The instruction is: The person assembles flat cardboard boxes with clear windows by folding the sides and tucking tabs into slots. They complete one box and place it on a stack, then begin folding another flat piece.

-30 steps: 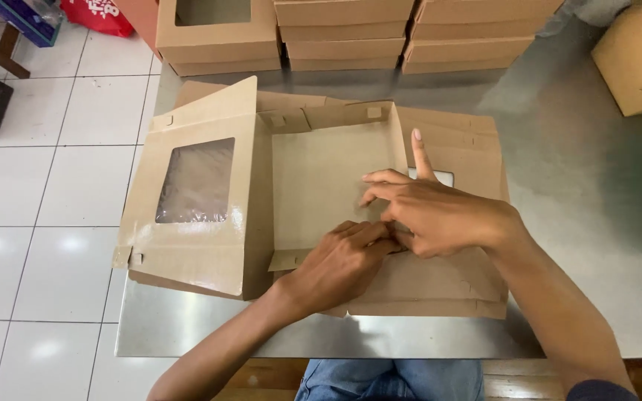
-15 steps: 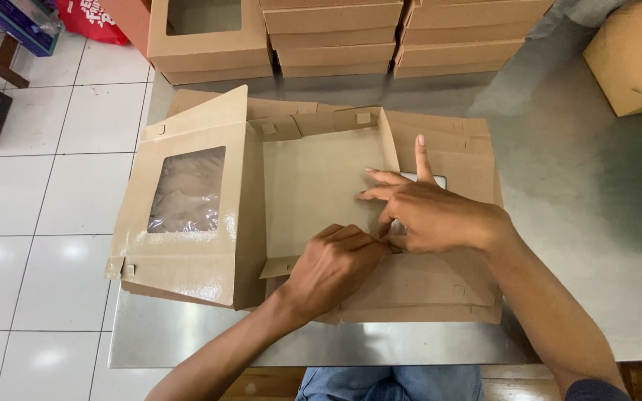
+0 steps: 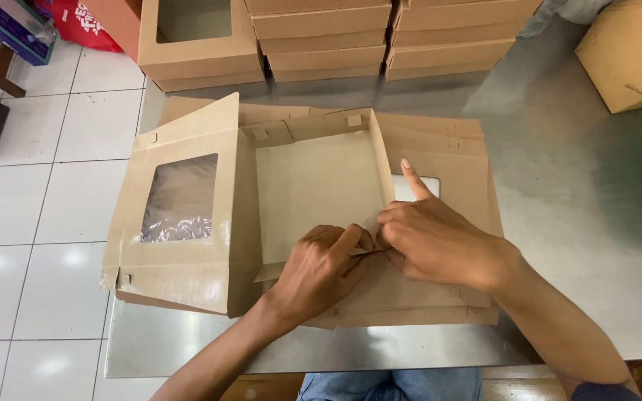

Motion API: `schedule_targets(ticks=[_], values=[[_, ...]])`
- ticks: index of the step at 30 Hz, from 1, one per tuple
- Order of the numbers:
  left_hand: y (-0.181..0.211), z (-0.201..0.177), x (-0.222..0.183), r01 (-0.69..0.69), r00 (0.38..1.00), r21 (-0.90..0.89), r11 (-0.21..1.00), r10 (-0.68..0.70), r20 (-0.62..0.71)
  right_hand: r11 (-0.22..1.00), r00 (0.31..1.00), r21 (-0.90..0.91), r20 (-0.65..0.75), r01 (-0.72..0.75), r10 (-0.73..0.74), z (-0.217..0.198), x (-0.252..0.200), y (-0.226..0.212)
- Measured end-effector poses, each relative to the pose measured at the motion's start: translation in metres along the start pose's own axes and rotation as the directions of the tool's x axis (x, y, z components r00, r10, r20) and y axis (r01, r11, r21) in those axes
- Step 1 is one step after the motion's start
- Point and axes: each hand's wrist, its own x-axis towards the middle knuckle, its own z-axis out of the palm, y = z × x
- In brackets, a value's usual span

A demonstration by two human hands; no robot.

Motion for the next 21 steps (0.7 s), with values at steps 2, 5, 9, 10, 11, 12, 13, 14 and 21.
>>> schedule_targets(ticks=[2,5,9,10,11,12,13,14,21], values=[[0.005,-0.014,0.001,-0.029,0.999,0.082,0.996,0.028,0.017,0.999,0.999,-0.031,-0.01,-0.035,0.035,-0.005,-0.007,0.003],[0.02,-0.041,0.001,-0.13,0.991,0.23,0.965,0.123,0.044,0.988,0.988,-0.056,0.042,-0.145,0.147,-0.022,-0.02,0.004],[0.036,-0.076,0.0,-0.18,0.972,0.238,0.954,0.136,0.191,0.946,0.94,-0.017,0.108,-0.323,0.323,-0.028,-0.034,0.019],[0.027,-0.076,-0.002,-0.184,0.971,0.24,0.953,0.14,0.192,0.946,0.94,-0.017,0.104,-0.325,0.325,-0.033,-0.032,0.022],[0.017,-0.075,-0.003,-0.166,0.969,0.279,0.946,0.103,0.226,0.898,0.885,-0.063,0.156,-0.435,0.44,-0.037,-0.03,0.025],[0.009,-0.074,-0.006,-0.144,0.964,0.318,0.937,0.059,0.261,0.839,0.813,-0.111,0.207,-0.534,0.545,-0.041,-0.028,0.026],[0.001,-0.072,-0.003,-0.142,0.963,0.317,0.938,0.057,0.263,0.839,0.813,-0.108,0.209,-0.533,0.543,-0.04,-0.028,0.035],[-0.007,-0.07,-0.002,-0.143,0.974,0.364,0.92,0.065,0.218,0.807,0.77,-0.099,0.253,-0.582,0.586,-0.039,-0.027,0.043],[-0.031,-0.06,0.003,-0.127,0.986,0.281,0.951,0.092,0.137,0.884,0.855,-0.021,0.247,-0.467,0.457,-0.029,-0.015,0.039]])
